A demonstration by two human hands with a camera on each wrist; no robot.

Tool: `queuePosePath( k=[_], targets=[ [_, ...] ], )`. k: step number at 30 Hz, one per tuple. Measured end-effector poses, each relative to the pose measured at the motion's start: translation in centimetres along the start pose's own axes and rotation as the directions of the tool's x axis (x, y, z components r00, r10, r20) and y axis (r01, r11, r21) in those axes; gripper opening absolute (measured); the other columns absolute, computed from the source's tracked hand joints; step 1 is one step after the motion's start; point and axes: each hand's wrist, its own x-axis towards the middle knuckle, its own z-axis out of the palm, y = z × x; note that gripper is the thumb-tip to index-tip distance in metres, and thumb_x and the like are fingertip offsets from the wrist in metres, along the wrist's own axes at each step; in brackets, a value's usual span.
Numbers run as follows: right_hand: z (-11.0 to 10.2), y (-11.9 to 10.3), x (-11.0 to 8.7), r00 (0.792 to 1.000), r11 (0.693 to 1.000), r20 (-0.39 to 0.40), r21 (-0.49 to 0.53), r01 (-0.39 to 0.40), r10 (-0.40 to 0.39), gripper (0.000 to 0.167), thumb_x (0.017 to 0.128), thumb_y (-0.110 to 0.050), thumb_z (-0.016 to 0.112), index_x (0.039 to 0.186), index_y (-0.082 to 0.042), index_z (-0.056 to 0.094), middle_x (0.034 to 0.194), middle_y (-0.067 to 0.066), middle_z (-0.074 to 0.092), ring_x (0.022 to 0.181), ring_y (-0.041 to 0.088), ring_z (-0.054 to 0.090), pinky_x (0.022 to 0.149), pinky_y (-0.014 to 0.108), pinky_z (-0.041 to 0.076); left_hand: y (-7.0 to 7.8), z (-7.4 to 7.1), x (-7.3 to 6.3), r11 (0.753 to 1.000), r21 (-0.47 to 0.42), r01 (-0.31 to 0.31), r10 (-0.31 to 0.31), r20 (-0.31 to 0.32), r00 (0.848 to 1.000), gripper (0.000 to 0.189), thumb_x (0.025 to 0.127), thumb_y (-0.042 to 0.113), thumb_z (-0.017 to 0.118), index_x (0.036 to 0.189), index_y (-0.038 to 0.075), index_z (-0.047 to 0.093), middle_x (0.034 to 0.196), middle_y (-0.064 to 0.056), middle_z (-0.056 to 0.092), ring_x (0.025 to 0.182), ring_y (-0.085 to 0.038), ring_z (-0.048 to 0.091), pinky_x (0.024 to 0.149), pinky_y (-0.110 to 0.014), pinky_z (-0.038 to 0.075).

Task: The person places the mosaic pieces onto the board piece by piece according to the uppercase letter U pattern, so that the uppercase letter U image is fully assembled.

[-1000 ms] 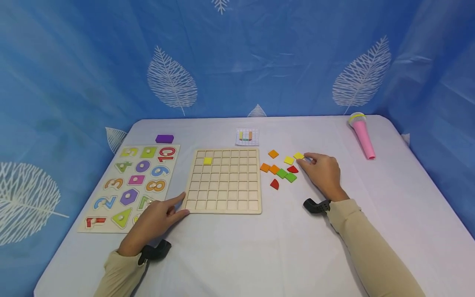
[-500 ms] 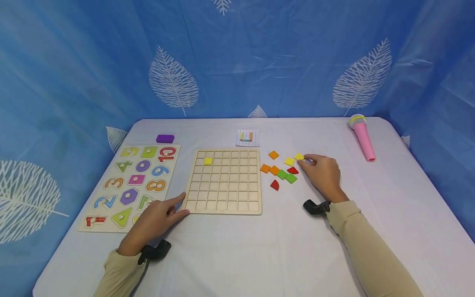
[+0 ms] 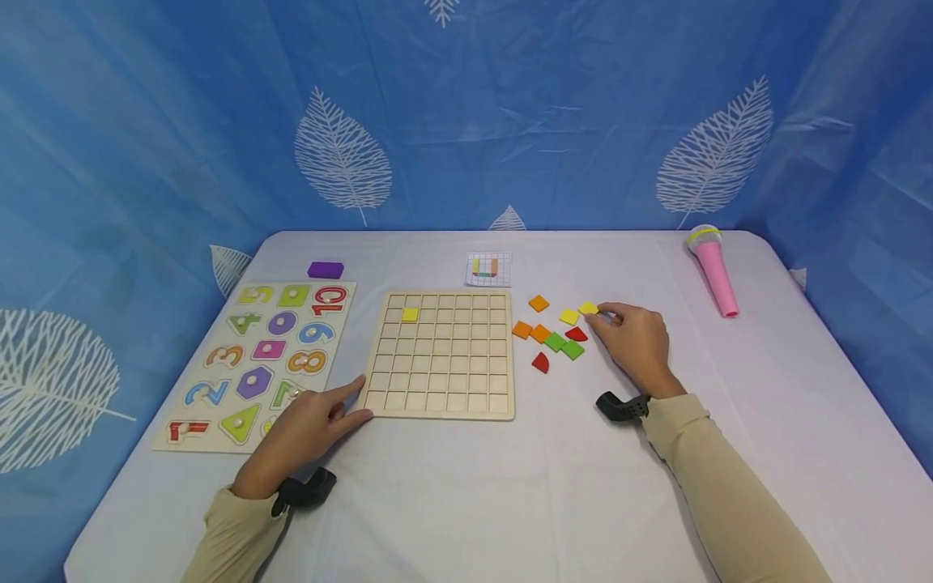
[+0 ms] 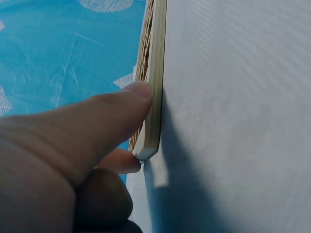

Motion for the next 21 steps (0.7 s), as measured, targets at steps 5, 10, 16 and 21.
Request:
queuePosePath(
  k=[5, 10, 16, 21],
  targets=[
    [0.0, 0.0, -0.1, 1.0, 1.0, 0.0, 0.018, 0.0, 0.0, 0.035, 0.093, -0.027, 0.077, 0.113, 0.001, 0.077, 0.058, 0.004, 0.05, 0.053, 0.022, 0.045, 0.053, 0.034, 0.031, 0.1, -0.1, 0.0, 1.0, 0.003, 0.008, -0.008, 0.003, 1.0, 0.062, 0.095, 0.035, 0.074, 0.147, 0.007, 0.056, 0.056, 0.006, 0.039, 0.047, -0.009, 0.036, 0.047, -0.026, 0.03],
    [-0.1, -0.1, -0.1, 1.0, 0.999, -0.001, 0.036, -0.006, 0.006, 0.036, 0.093, -0.029, 0.077, 0.114, 0.0, 0.077, 0.058, 0.003, 0.049, 0.054, 0.022, 0.044, 0.053, 0.032, 0.031, 0.2, -0.1, -0.1, 1.0, -0.002, 0.014, -0.014, 0.007, 1.0, 0.062, 0.095, 0.035, 0.074, 0.147, 0.007, 0.056, 0.055, 0.005, 0.039, 0.046, -0.009, 0.037, 0.047, -0.026, 0.03],
    [-0.1, -0.5, -0.2, 1.0, 0.999, -0.003, 0.05, -0.013, 0.013, 0.037, 0.093, -0.029, 0.077, 0.116, 0.0, 0.076, 0.058, 0.003, 0.049, 0.055, 0.023, 0.044, 0.054, 0.032, 0.031, 0.3, -0.1, -0.1, 1.0, -0.006, 0.007, -0.007, 0.009, 1.0, 0.062, 0.095, 0.035, 0.074, 0.147, 0.007, 0.056, 0.055, 0.006, 0.038, 0.045, -0.009, 0.036, 0.046, -0.025, 0.03],
    [0.0, -1.3, 0.1, 1.0, 0.998, -0.003, 0.058, 0.002, -0.001, 0.037, 0.093, -0.028, 0.078, 0.118, -0.001, 0.076, 0.059, 0.004, 0.049, 0.054, 0.023, 0.043, 0.051, 0.031, 0.029, 0.1, -0.1, -0.1, 1.0, -0.001, -0.007, 0.007, 0.001, 1.0, 0.061, 0.095, 0.034, 0.074, 0.146, 0.006, 0.056, 0.054, 0.007, 0.038, 0.045, -0.008, 0.034, 0.046, -0.025, 0.029]
  ],
)
